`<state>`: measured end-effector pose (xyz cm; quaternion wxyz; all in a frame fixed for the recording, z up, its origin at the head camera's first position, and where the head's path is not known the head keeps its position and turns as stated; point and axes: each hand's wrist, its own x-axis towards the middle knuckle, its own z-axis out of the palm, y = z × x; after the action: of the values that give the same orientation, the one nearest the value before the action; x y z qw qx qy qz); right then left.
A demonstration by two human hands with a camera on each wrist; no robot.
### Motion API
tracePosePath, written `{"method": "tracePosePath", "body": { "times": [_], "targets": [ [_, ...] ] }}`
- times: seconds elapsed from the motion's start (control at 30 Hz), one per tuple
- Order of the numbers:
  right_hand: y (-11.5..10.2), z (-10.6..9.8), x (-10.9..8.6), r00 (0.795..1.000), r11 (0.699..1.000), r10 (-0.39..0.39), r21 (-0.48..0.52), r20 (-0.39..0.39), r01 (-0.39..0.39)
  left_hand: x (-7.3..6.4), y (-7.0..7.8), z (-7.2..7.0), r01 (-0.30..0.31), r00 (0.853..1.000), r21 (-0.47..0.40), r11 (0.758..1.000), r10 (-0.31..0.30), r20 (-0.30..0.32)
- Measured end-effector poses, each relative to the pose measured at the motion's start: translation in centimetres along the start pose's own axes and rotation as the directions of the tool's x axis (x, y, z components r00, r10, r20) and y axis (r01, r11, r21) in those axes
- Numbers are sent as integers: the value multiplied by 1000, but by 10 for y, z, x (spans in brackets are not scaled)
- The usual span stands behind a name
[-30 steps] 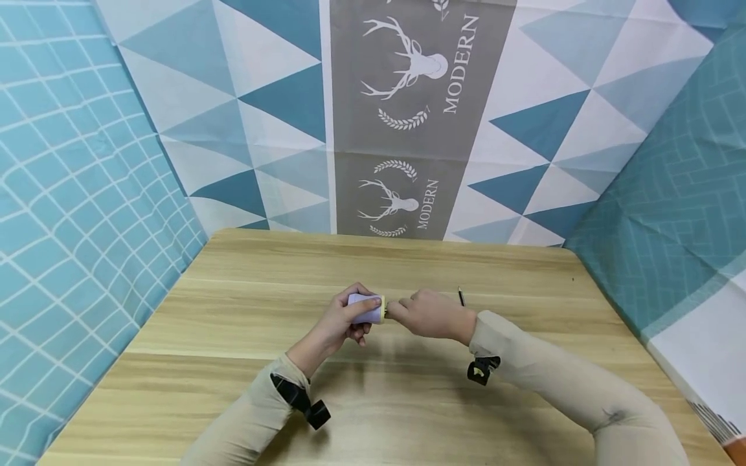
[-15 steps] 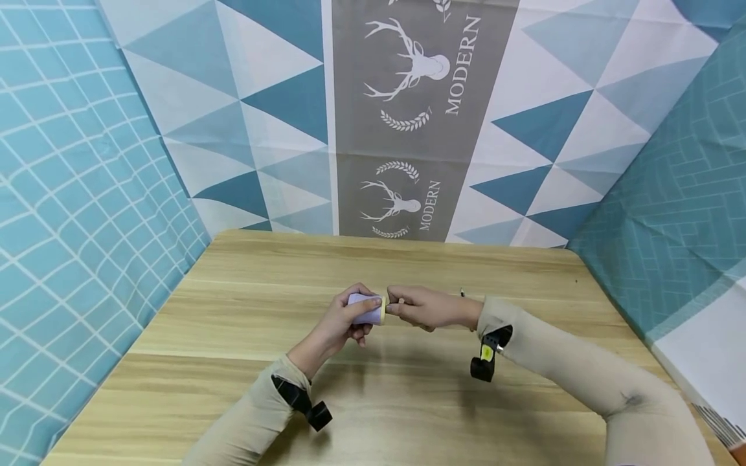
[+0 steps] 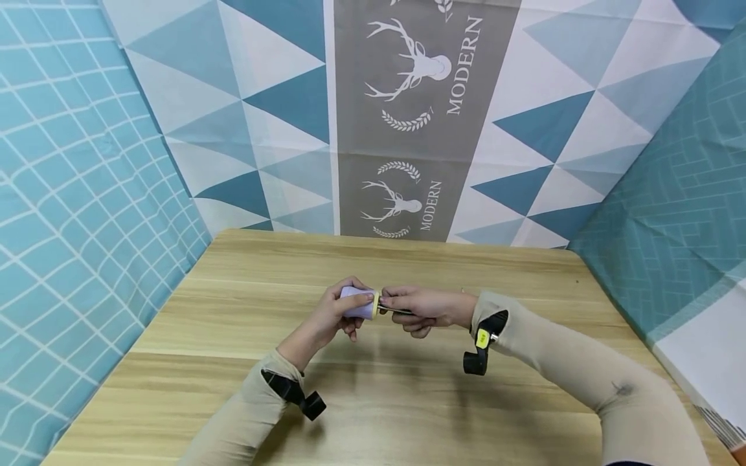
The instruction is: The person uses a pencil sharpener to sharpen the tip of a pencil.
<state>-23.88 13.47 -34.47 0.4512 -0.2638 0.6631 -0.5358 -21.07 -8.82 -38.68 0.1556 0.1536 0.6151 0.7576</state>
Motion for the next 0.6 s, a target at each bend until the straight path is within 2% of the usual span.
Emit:
{"method": "tracePosePath", "body": {
  "times": [0.07, 0.1, 0.13, 0.17, 0.2, 0.27, 0.37, 0.47, 0.5, 0.53, 0.6],
  "targets": [
    [-7, 3, -2, 997, 981, -52, -190, -62, 40, 1, 2, -2, 1, 1000, -11, 1000, -1, 6],
    [-11, 4, -4, 992, 954, -86, -296, -95, 54, 1, 3, -2, 1, 1000, -16, 1000, -1, 6],
    [-13, 5, -7, 983, 913, -130, -401, -127, 69, 1, 4, -2, 1, 1000, -25, 1000, -1, 1],
    [-15, 6, -10, 970, 854, -189, -513, -154, 85, 1, 4, -2, 2, 1000, -31, 1000, -2, -6],
    [-16, 7, -13, 952, 785, -252, -612, -174, 96, 2, 5, -2, 1, 1000, -36, 999, -2, -14],
    [-14, 10, -17, 900, 633, -391, -766, -191, 113, 2, 5, -2, -2, 1000, -44, 999, 1, -30],
    [-3, 14, -19, 795, 421, -586, -897, -158, 132, 3, 6, -2, 0, 999, -54, 999, -2, -44],
    [12, 18, -16, 685, 235, -727, -957, -56, 171, 3, 5, -2, 11, 999, -56, 998, -13, -38],
    [16, 18, -14, 645, 151, -764, -974, -6, 170, 2, 5, -2, 17, 999, -57, 998, -19, -36],
    [20, 18, -11, 601, 46, -798, -987, 55, 152, 2, 5, -1, 24, 999, -59, 998, -26, -32],
    [26, 15, -6, 514, -195, -835, -979, 197, 59, 1, 3, 0, 34, 999, -66, 997, -36, -23]
  ]
}}
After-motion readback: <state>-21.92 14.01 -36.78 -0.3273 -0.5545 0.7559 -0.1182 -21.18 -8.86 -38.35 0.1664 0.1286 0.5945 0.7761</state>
